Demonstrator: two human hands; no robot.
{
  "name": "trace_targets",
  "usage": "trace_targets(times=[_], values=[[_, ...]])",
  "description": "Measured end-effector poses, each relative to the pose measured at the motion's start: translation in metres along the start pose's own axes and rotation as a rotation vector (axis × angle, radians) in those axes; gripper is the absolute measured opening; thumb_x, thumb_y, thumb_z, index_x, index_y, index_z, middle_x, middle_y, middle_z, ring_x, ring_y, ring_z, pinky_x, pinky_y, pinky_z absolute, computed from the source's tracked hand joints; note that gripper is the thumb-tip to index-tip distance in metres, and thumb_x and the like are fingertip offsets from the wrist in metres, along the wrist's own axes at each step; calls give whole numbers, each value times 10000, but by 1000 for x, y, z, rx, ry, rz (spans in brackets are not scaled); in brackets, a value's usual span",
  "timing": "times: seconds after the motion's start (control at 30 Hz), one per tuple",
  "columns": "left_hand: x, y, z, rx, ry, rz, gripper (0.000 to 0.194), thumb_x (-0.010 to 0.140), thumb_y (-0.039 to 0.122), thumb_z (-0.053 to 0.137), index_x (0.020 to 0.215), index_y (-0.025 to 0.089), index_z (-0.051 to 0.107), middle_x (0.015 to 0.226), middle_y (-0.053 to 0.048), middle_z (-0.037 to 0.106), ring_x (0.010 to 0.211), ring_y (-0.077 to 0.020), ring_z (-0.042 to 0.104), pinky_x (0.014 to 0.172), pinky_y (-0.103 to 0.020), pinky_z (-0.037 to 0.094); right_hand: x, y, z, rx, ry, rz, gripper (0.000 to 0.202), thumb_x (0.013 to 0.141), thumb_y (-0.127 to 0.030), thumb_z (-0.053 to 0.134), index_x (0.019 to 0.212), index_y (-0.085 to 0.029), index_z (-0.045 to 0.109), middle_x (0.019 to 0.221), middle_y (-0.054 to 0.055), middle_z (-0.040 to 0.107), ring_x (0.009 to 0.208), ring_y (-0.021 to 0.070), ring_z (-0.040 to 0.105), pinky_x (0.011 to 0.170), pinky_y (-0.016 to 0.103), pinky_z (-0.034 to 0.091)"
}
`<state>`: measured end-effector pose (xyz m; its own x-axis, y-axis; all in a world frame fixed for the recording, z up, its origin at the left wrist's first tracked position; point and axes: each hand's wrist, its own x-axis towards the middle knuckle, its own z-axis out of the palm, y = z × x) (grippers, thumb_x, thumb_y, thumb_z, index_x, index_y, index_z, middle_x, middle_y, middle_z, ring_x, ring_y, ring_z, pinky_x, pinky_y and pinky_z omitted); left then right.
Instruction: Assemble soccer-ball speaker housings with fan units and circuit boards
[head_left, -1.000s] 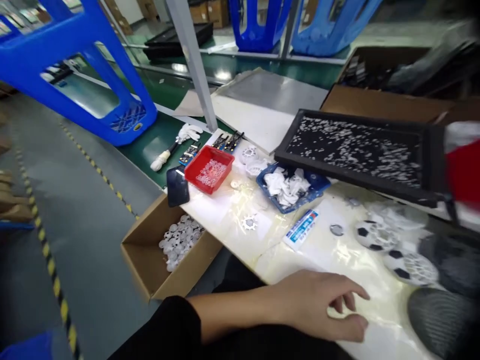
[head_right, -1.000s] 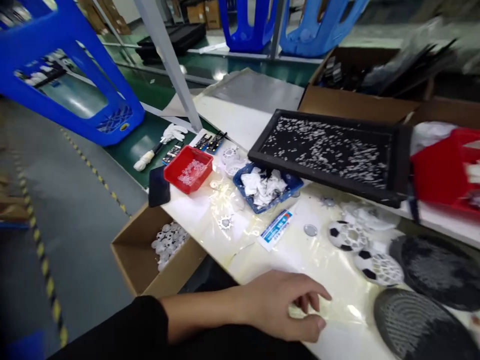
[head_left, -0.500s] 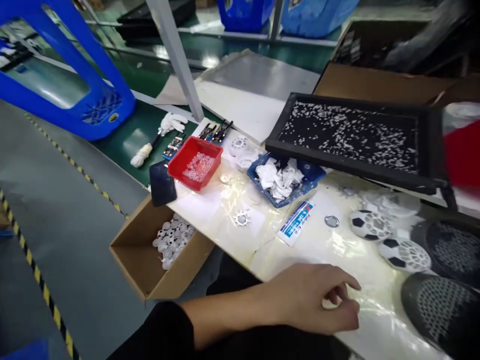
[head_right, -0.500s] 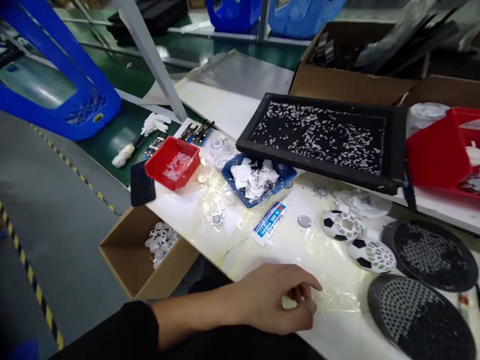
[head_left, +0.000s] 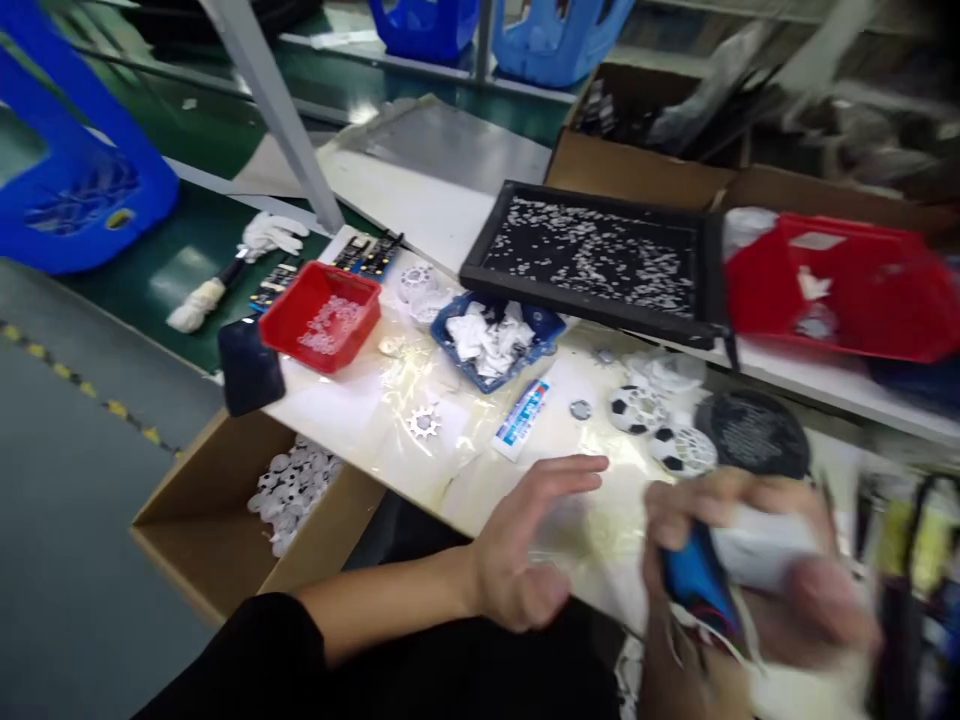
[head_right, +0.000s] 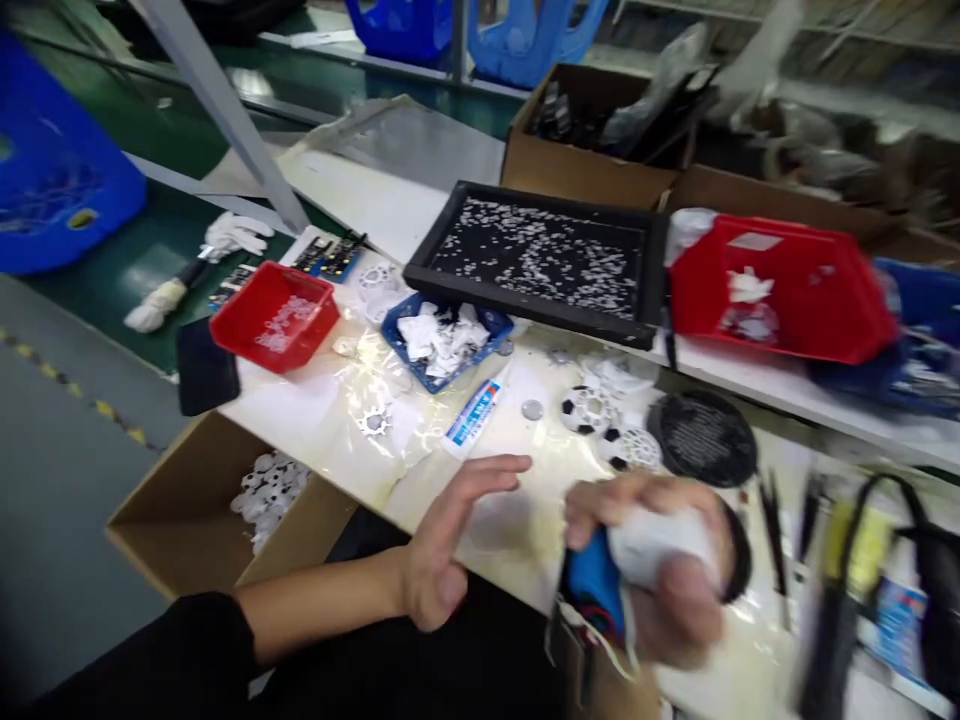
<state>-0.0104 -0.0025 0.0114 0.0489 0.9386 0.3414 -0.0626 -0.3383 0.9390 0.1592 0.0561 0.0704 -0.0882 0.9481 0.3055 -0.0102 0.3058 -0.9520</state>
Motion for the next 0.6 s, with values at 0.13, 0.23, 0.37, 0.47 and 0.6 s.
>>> trace_targets(times=[0.13, 0.23, 0.37, 0.47, 0.6], values=[[-8, -6, 2, 219, -7, 362, 836, 1009, 580, 779, 1697, 247, 442, 1589, -222, 647, 1516, -390, 636, 1248, -616, 558, -17, 35, 35, 98, 148, 82, 297, 1075, -577, 445, 1157, -314, 554, 912, 17, 507, 645, 182, 548, 626, 341, 530], [-13, -11, 4, 278, 107, 360, 675, 1049, 498, 763, 1627, 215, 561, 1537, -209, 689, 1495, -354, 660, 1240, -577, 579, -29, 48, 54, 134, 184, 144, 293, 1105, -565, 388, 1209, -309, 486, 997, 33, 535, 777, 189, 611, 745, 348, 601], [-21, -5, -1, 399, 175, 363, 577, 1045, 535, 756, 1497, 188, 661, 1331, -173, 804, 1281, -318, 791, 1181, -548, 630, -44, 50, 56, 158, 107, 191, 472, 1059, -633, 464, 1382, -291, 497, 1190, 104, 624, 943, 237, 697, 825, 398, 645], [-25, 6, -10, 461, 216, 299, 495, 1052, 545, 721, 1372, 168, 715, 1145, -143, 828, 1048, -268, 823, 962, -426, 712, -55, 47, 38, 116, 62, 221, 649, 1062, -595, 536, 1611, -269, 420, 1405, 160, 644, 1118, 281, 736, 980, 472, 645], [-26, 21, -21, 545, 182, 241, 381, 982, 393, 787, 1282, 160, 750, 1092, -122, 822, 945, -234, 801, 851, -346, 698, -55, 35, 3, -94, 108, 212, 948, 998, -579, 753, 1756, -290, 264, 1721, 194, 455, 1419, 345, 647, 1140, 518, 577]])
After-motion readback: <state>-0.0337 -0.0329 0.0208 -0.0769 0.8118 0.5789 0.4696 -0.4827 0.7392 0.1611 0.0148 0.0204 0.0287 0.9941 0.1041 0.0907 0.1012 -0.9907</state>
